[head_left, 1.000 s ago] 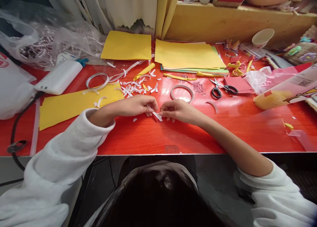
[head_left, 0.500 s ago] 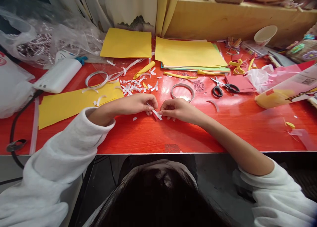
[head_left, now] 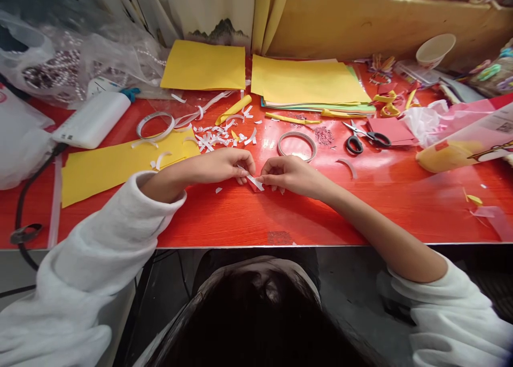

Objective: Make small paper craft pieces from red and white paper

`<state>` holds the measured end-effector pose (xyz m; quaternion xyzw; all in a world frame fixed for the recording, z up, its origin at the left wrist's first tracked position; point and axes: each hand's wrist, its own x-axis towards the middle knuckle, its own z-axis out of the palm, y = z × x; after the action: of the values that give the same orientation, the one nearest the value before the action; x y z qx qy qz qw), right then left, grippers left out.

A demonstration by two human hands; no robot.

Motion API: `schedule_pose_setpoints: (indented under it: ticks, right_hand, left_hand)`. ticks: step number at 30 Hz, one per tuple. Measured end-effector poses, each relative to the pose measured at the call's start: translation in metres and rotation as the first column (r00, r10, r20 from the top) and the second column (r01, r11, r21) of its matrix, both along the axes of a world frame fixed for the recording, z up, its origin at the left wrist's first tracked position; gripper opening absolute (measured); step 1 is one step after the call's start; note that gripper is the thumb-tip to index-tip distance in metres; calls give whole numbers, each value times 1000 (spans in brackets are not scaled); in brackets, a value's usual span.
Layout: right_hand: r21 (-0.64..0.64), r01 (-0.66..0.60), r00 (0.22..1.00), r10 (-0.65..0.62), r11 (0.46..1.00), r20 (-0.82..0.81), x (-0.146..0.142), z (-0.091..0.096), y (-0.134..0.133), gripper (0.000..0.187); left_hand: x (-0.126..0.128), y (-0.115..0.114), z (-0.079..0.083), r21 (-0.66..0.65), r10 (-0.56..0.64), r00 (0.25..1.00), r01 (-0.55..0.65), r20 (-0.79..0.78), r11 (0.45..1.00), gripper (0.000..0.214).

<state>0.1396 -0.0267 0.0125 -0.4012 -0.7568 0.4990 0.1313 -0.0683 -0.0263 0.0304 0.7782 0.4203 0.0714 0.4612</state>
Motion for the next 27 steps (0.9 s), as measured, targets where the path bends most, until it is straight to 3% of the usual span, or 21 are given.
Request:
schedule_pose_setpoints:
  ticks: [27]
  right_hand:
    - [142,38,998,-45,989,43,1,-4,-2,25]
  left_hand:
    - [3,-2,6,22,43,998,-42,-51,999,20]
